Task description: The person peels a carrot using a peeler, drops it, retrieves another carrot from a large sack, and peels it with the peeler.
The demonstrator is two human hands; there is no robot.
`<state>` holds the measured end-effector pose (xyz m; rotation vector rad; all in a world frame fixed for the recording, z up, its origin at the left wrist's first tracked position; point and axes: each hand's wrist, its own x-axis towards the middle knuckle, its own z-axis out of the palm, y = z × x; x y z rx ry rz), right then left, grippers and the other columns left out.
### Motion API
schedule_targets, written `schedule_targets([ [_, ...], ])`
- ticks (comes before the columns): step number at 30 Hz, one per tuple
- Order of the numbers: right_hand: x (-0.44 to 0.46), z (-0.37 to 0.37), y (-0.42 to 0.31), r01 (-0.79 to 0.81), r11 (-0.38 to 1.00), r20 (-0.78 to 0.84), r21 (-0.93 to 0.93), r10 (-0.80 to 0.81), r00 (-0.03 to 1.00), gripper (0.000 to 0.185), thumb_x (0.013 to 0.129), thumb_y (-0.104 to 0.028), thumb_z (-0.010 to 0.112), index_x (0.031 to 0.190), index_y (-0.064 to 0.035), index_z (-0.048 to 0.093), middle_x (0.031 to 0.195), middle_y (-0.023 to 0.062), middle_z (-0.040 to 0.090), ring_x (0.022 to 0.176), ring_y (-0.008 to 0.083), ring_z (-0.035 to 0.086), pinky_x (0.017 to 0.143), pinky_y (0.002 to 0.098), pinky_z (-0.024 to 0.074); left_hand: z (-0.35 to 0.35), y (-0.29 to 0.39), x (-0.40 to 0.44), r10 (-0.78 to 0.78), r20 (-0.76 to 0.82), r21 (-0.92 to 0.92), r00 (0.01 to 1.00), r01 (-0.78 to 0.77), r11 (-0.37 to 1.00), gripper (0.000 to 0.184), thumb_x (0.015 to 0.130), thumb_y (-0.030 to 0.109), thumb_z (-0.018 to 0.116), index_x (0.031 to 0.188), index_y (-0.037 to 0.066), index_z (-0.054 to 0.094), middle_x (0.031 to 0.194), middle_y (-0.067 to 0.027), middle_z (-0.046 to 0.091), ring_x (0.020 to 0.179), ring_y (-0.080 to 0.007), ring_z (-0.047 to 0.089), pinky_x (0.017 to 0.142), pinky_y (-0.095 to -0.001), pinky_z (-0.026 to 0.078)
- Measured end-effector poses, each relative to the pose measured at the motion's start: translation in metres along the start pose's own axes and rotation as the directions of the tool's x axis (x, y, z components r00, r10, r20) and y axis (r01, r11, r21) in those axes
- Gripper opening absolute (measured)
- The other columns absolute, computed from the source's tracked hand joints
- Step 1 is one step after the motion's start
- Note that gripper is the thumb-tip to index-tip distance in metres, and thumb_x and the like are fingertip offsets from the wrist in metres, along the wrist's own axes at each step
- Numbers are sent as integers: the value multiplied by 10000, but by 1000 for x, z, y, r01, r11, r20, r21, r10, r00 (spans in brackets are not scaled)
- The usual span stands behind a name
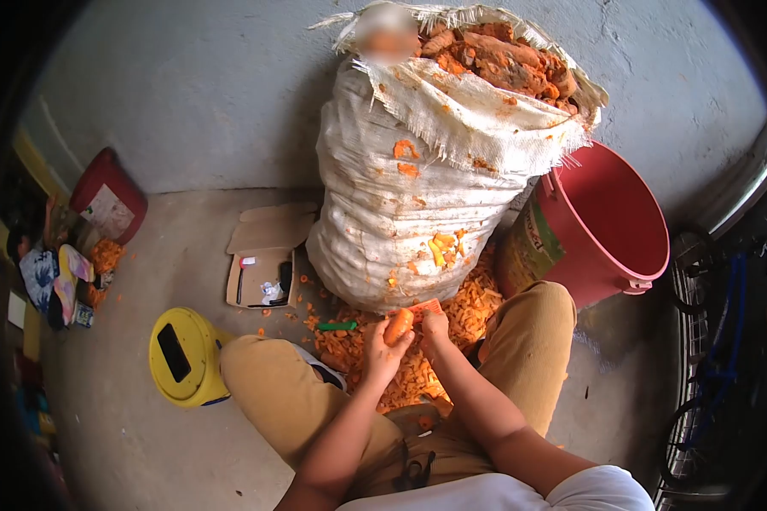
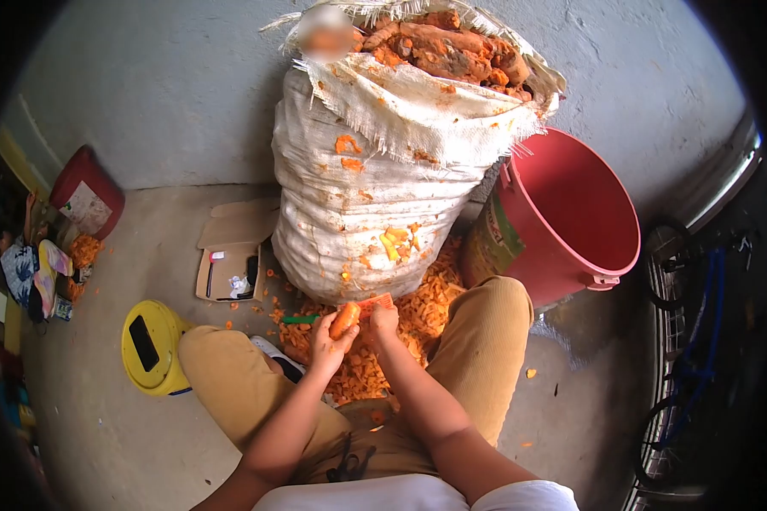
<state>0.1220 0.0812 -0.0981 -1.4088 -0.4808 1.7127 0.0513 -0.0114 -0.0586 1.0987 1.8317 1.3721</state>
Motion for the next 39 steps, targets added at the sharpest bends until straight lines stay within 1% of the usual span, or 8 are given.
schedule_targets([
  [2, 8, -3, 7, 90, 993, -56, -74, -95, 994, 119, 771, -39, 437, 875, 14, 458, 768, 122, 562, 626, 236, 571, 587, 327, 464, -2, 13, -5, -73, 126, -107, 989, 87, 990, 464, 671, 215, 686, 1022, -7, 477, 1032, -107, 471, 907, -162, 483, 770, -270, 400],
  [5, 19, -11, 14, 189, 874, -58, -447, -239, 969, 185, 771, -97, 472, 907, 23, 435, 792, 164, 570, 696, 273, 571, 622, 340, 441, 5, 7, -11, 193, 105, 72, 976, -201, 977, 441, 666, 198, 687, 1002, -9, 490, 939, -93, 481, 857, -184, 491, 760, -282, 398],
  [9, -6, -2, 3, 320, 704, -37, -634, -441, 897, 200, 787, -131, 471, 913, 19, 433, 807, 178, 566, 724, 308, 562, 647, 363, 431, 1, 1, -2, 67, -22, 98, 997, -65, 993, 394, 693, 188, 664, 996, -2, 499, 914, -91, 501, 821, -198, 510, 717, -283, 411],
  [11, -11, 4, -1, 282, 702, -44, -654, -408, 912, 208, 794, -145, 466, 920, 16, 432, 818, 187, 564, 735, 325, 558, 659, 373, 426, 1, -6, 4, -284, 82, -299, 955, 296, 907, 363, 718, 187, 639, 1015, 31, 501, 913, -76, 531, 804, -179, 530, 676, -269, 424],
  [20, 18, -6, -47, 422, 902, 65, 90, -428, 901, 181, 825, -190, 517, 868, -15, 515, 734, 36, 539, 606, 101, 489, 543, 238, 395, -22, 16, 0, -438, 523, -690, 731, 665, 285, 381, 711, 133, 637, 1059, 80, 492, 937, -24, 536, 764, -121, 538, 639, -266, 442],
  [26, -3, 6, -66, 237, 949, 200, 210, -279, 939, 186, 860, -220, 454, 859, -41, 505, 675, -4, 482, 526, 83, 413, 484, 230, 357, -10, 4, -2, -303, 404, -592, 863, 499, 633, 391, 691, 122, 653, 1046, 74, 497, 843, -7, 558, 720, -102, 536, 634, -247, 437],
  [37, 24, 1, -28, 411, 764, 134, -497, -400, 907, 234, 852, -180, 434, 892, 42, 496, 678, 72, 545, 535, 142, 487, 507, 255, 398, -8, 23, -5, -74, 170, -283, 983, 121, 951, 277, 712, 130, 634, 932, 11, 513, 811, -43, 577, 756, -109, 549, 690, -232, 421],
  [39, 40, -9, -28, 351, 891, 17, -288, -361, 932, 244, 848, -188, 431, 858, 48, 495, 610, 89, 532, 519, 181, 512, 495, 273, 415, -9, 27, -8, -36, 111, -262, 993, 64, 963, 252, 712, 126, 633, 901, 9, 514, 802, -43, 578, 757, -108, 548, 692, -233, 421],
])
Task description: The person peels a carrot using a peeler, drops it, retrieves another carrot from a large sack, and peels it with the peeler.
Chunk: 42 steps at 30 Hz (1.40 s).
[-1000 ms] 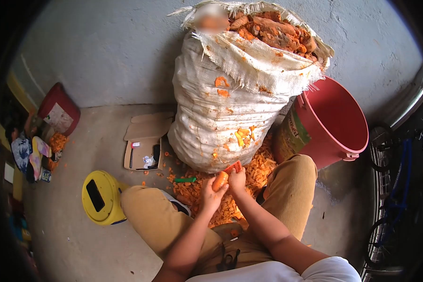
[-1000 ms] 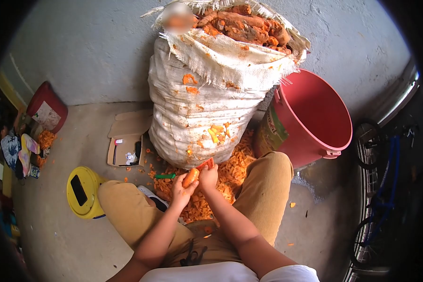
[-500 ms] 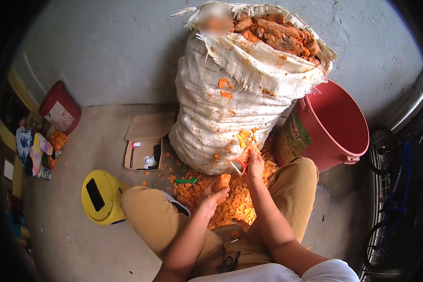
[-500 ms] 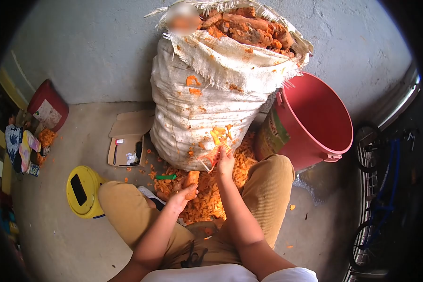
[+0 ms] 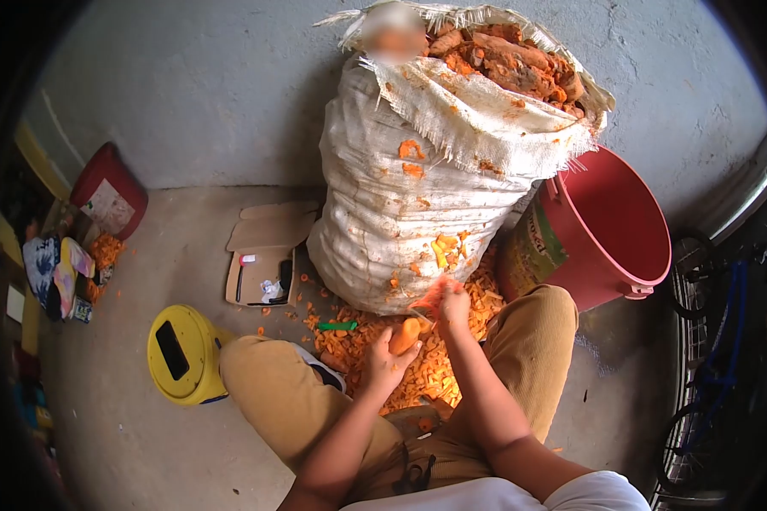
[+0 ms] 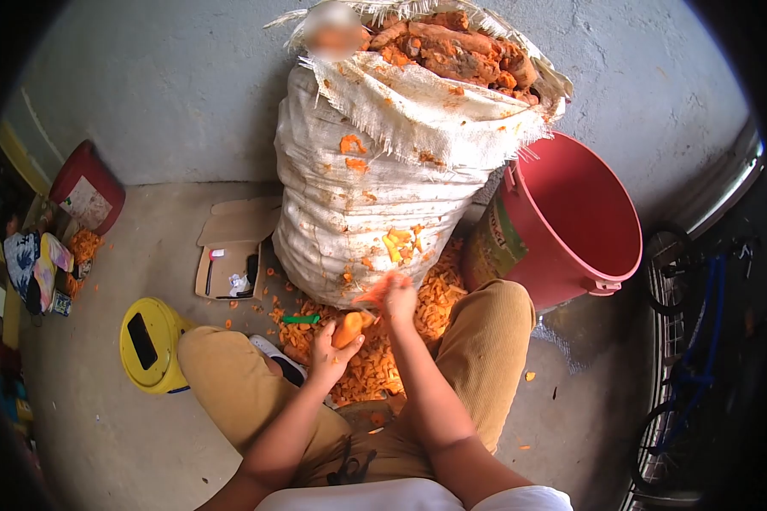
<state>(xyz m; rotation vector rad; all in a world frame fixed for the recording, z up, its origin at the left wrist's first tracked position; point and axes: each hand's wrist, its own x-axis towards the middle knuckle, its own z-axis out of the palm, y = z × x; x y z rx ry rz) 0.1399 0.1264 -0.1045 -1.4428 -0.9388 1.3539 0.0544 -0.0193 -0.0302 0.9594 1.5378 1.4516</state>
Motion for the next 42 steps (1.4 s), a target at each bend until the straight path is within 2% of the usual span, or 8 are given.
schedule_targets([
  [4, 14, -21, -17, -173, 971, -24, 167, 179, 984, 252, 865, -203, 396, 724, 3, 429, 577, 67, 481, 425, 181, 483, 302, 338, 381, -5, -4, 2, 96, -97, 58, 991, -90, 994, 281, 678, 133, 660, 876, 5, 508, 771, -71, 579, 709, -143, 556, 653, -263, 432],
  [10, -57, 23, -44, 320, 894, -33, -312, -347, 937, 220, 854, -206, 406, 759, -19, 473, 663, 97, 532, 553, 172, 522, 496, 276, 409, 3, 4, 1, 100, -123, 409, 987, -41, 911, 366, 634, 179, 674, 917, 25, 500, 811, -119, 562, 722, -229, 556, 673, -319, 432],
  [13, -23, 15, -12, 285, 935, -42, -209, -300, 953, 243, 854, -210, 378, 768, -8, 482, 675, 115, 543, 531, 200, 531, 455, 279, 415, 5, 2, -5, 76, -123, 419, 990, -17, 908, 329, 656, 127, 659, 921, 18, 496, 809, -96, 562, 719, -184, 551, 678, -284, 429],
  [18, -23, -16, -64, 15, 994, -165, 109, 4, 986, 273, 880, -243, 350, 809, -2, 456, 620, 109, 532, 410, 159, 481, 346, 269, 411, -7, -12, -1, 107, -147, 204, 983, -76, 976, 291, 678, 44, 641, 913, 4, 474, 819, -51, 543, 727, -98, 514, 696, -224, 410],
  [22, -64, 20, -81, 130, 984, 94, 122, -142, 985, 207, 862, -193, 403, 866, 3, 471, 665, 91, 537, 538, 143, 496, 488, 282, 414, 0, -21, 4, 154, -212, 275, 965, -92, 957, 331, 631, 127, 678, 889, 11, 507, 778, -106, 565, 714, -193, 557, 647, -281, 431],
  [32, 13, -13, -8, 255, 941, -185, -222, -297, 937, 211, 851, -175, 424, 858, 25, 488, 676, 119, 555, 581, 187, 529, 536, 308, 425, -2, -2, -4, 147, -20, 115, 989, -144, 983, 268, 687, 44, 635, 912, 6, 494, 834, -33, 544, 752, -89, 518, 691, -228, 415],
  [34, -1, -15, -34, 162, 977, -200, 139, -132, 971, 225, 857, -197, 426, 856, 20, 482, 651, 88, 538, 550, 148, 506, 501, 292, 414, -8, 4, -3, 71, -36, 110, 997, -67, 992, 312, 666, 67, 661, 921, 3, 494, 832, -49, 553, 750, -105, 528, 687, -241, 421],
  [42, -66, 19, -69, 205, 979, 165, 17, -205, 965, 222, 863, -201, 430, 866, 10, 498, 631, 42, 511, 514, 87, 466, 449, 248, 400, -1, -18, 7, 51, -84, -69, 995, -57, 996, 319, 651, 97, 661, 915, 5, 508, 807, -75, 592, 741, -126, 561, 674, -248, 434],
])
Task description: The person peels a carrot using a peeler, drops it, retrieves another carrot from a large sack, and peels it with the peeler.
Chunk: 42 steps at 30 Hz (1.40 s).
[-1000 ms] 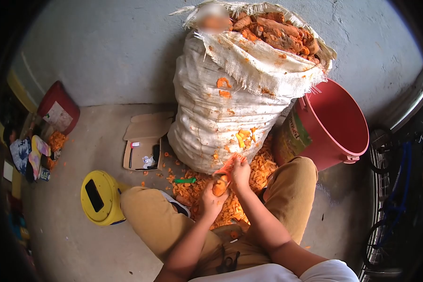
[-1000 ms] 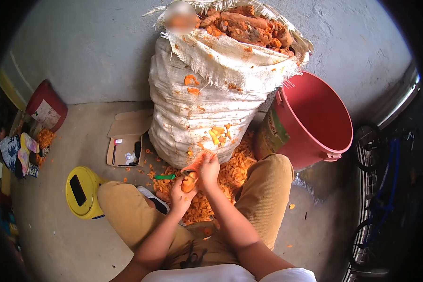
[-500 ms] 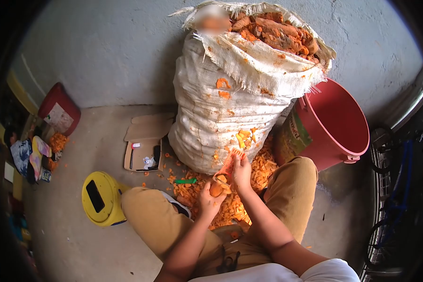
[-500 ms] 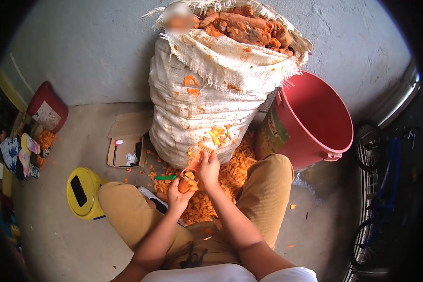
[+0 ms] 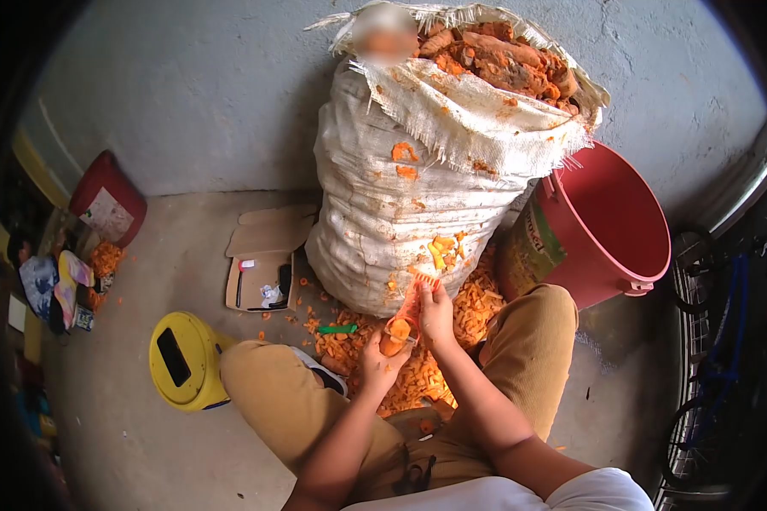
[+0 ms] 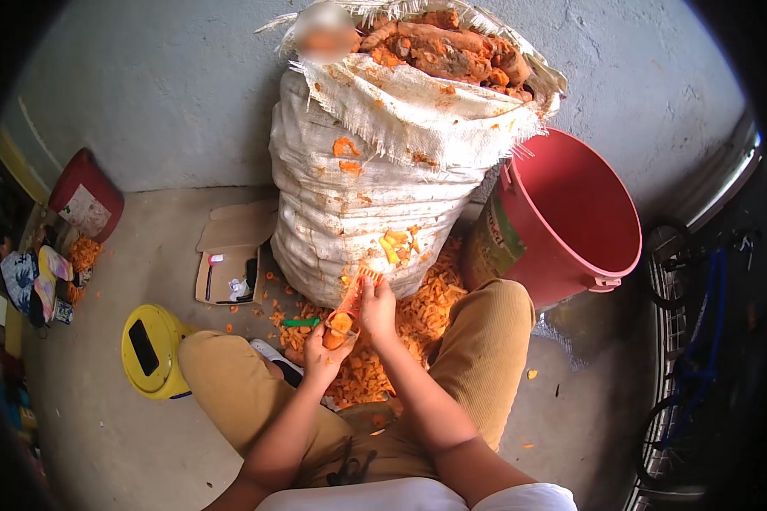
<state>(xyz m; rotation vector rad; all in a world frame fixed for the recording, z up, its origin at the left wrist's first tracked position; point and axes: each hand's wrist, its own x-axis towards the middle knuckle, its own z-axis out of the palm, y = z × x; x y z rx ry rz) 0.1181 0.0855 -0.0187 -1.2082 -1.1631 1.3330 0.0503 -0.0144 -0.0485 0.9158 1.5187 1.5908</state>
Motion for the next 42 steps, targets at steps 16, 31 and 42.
schedule_targets([
  [16, 55, -39, 33, 21, 996, -237, 83, 0, 972, 204, 855, -226, 455, 764, -43, 455, 557, 1, 451, 434, 82, 400, 377, 218, 326, -14, 7, -5, -41, 13, 239, 999, 37, 970, 325, 662, 193, 676, 854, 8, 490, 721, -86, 565, 649, -161, 542, 618, -276, 424],
  [31, 21, -9, 30, -40, 999, 1, 6, 40, 999, 215, 860, -161, 425, 870, 39, 505, 670, 44, 549, 548, 97, 472, 514, 248, 398, -4, 15, -5, -15, 90, 124, 996, 4, 992, 234, 673, 72, 649, 852, -7, 520, 776, -57, 580, 705, -100, 539, 656, -240, 425],
  [42, 65, -52, 25, -25, 990, -274, 139, 63, 960, 230, 867, -245, 409, 756, -46, 439, 543, 36, 463, 415, 126, 445, 345, 225, 360, -15, 19, -14, -73, 113, 169, 991, 54, 984, 246, 689, 81, 646, 875, -1, 507, 811, -39, 564, 734, -97, 523, 682, -236, 412],
])
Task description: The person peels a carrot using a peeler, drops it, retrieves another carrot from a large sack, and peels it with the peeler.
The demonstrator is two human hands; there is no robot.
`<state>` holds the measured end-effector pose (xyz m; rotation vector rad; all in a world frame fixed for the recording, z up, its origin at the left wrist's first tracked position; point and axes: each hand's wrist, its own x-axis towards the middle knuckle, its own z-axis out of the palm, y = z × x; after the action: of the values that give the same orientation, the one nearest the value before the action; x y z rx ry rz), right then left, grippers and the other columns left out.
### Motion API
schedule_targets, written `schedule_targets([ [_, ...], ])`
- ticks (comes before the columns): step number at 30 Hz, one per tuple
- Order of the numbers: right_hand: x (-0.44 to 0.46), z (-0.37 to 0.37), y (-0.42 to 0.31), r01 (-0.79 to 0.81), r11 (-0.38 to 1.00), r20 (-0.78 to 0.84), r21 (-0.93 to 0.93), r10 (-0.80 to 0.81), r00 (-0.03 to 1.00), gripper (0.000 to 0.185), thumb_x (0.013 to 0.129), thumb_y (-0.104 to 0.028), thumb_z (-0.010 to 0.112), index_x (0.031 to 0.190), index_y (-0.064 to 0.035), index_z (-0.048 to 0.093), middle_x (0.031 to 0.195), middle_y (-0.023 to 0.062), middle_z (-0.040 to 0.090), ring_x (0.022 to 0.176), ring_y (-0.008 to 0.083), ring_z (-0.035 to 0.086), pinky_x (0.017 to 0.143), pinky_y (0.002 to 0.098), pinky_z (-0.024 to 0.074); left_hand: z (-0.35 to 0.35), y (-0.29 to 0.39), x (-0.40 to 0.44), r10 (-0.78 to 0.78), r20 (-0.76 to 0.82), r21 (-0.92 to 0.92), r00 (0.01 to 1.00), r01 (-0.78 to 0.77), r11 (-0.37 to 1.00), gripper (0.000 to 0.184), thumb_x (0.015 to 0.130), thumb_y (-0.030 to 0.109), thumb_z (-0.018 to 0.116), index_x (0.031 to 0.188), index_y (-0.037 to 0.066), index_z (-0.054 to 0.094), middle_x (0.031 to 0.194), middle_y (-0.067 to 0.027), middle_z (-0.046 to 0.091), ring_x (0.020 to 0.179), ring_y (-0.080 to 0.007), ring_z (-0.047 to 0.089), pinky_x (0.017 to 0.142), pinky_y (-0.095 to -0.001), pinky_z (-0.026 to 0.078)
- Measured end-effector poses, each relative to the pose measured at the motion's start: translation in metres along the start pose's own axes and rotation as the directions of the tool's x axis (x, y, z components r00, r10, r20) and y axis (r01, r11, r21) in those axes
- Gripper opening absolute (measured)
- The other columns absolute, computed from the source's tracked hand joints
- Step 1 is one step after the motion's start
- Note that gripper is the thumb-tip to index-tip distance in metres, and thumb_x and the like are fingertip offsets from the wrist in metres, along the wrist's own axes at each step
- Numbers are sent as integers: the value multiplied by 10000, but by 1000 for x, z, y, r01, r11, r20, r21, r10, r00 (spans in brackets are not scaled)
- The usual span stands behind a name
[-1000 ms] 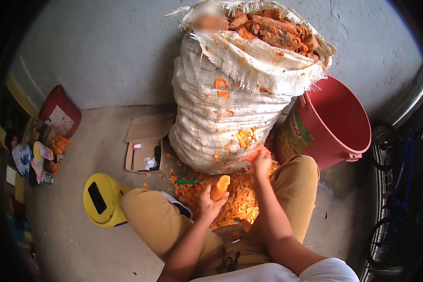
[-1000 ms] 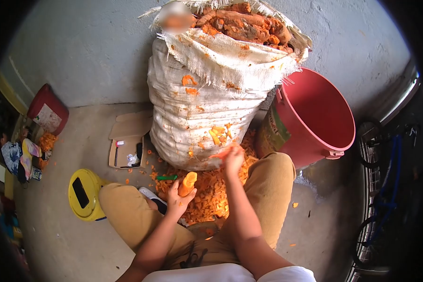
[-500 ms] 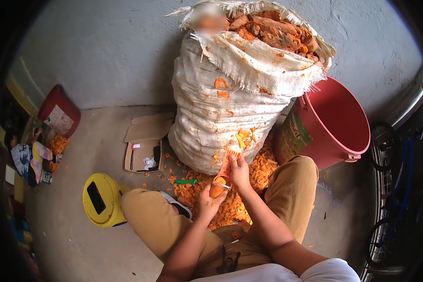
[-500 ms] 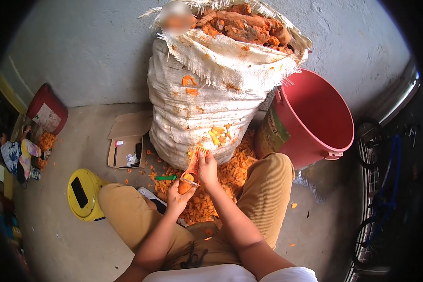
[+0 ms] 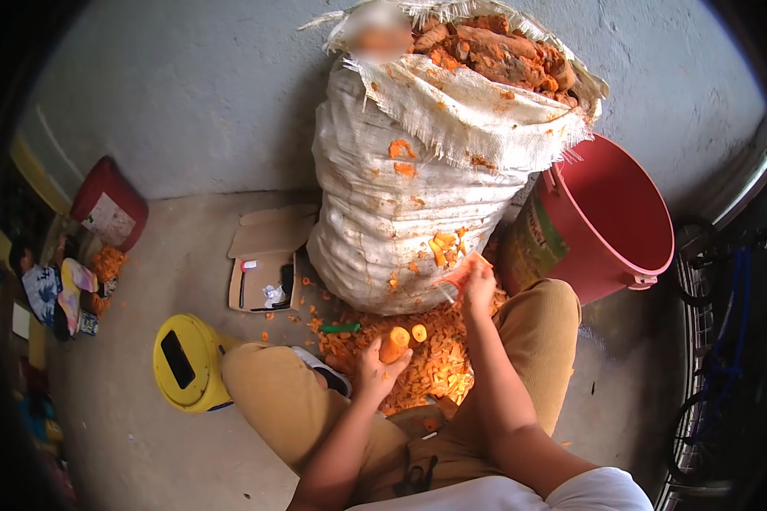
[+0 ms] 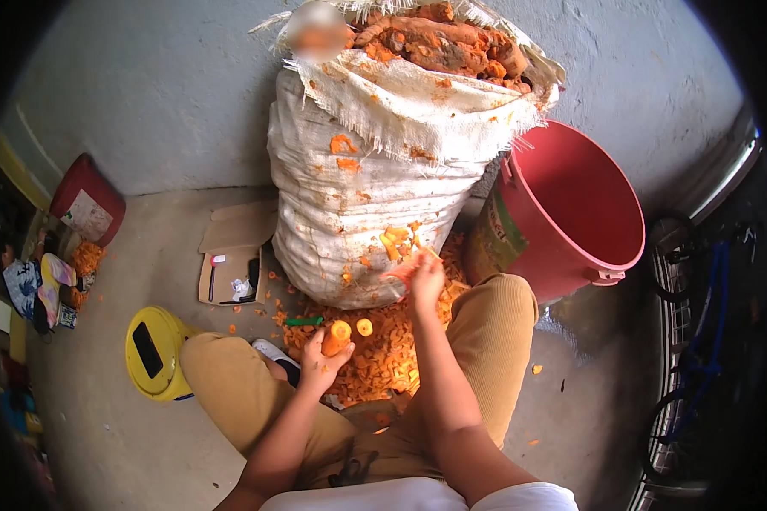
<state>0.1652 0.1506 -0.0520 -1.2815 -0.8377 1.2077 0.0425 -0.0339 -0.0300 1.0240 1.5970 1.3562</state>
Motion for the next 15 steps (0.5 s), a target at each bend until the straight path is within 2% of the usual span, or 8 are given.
schedule_targets([
  [2, -26, 17, -13, -65, 998, 153, 1, 64, 986, 253, 862, -271, 425, 750, -45, 441, 520, 10, 444, 402, 104, 420, 342, 230, 349, 3, -9, 7, -17, -64, -77, 998, 13, 997, 250, 679, 130, 660, 837, 2, 515, 782, -65, 591, 712, -121, 552, 662, -252, 427],
  [3, -43, 22, -24, -116, 992, 263, -46, 124, 957, 251, 862, -270, 432, 791, -31, 464, 517, -6, 434, 393, 85, 386, 341, 229, 327, 2, 3, 8, -48, -45, 4, 998, 48, 999, 270, 682, 141, 656, 870, 10, 514, 785, -68, 592, 709, -126, 555, 667, -255, 427],
  [4, -55, 30, -21, -112, 994, 313, 2, 106, 944, 240, 861, -257, 441, 819, -24, 482, 543, 0, 443, 432, 73, 397, 378, 224, 336, 3, -2, 10, -27, -56, 6, 998, 28, 1000, 267, 681, 141, 657, 869, 12, 518, 784, -67, 593, 707, -126, 556, 665, -257, 429],
  [5, -67, 32, -21, -187, 977, 381, 102, 136, 915, 233, 860, -254, 443, 827, -28, 489, 580, 5, 454, 482, 64, 413, 421, 203, 342, 3, -13, 12, -9, -68, 9, 998, 10, 1000, 265, 680, 141, 657, 869, 13, 522, 784, -67, 594, 705, -126, 556, 662, -258, 430],
  [6, -71, 33, -13, -183, 981, 408, 59, 144, 902, 233, 861, -234, 439, 859, -7, 493, 645, 27, 505, 538, 93, 454, 478, 227, 375, 4, -20, 13, 9, -81, 12, 997, -8, 1000, 263, 679, 141, 657, 868, 15, 527, 783, -66, 595, 703, -127, 557, 659, -260, 431],
  [8, -73, 39, 4, 53, 998, 352, -21, -42, 935, 227, 860, -199, 431, 892, 17, 493, 689, 59, 544, 544, 140, 475, 516, 271, 400, 7, -25, 14, 8, -77, -92, 997, -15, 996, 249, 677, 133, 657, 860, 17, 534, 778, -65, 598, 693, -125, 559, 651, -260, 433],
  [11, -74, 37, -3, 50, 984, 340, -171, 11, 940, 222, 853, -176, 431, 889, 31, 502, 720, 101, 568, 579, 171, 502, 569, 304, 413, 7, -18, 12, 23, -65, -123, 998, -31, 992, 239, 671, 118, 661, 852, 15, 543, 769, -64, 600, 679, -124, 559, 641, -259, 435],
  [15, -53, 33, 10, 116, 982, 228, -152, -80, 970, 223, 836, -167, 447, 859, 44, 515, 698, 132, 571, 605, 169, 520, 582, 307, 412, 9, -3, 8, 23, -8, -87, 1000, -24, 996, 246, 665, 104, 667, 856, 12, 543, 759, -60, 597, 671, -122, 554, 641, -253, 433],
])
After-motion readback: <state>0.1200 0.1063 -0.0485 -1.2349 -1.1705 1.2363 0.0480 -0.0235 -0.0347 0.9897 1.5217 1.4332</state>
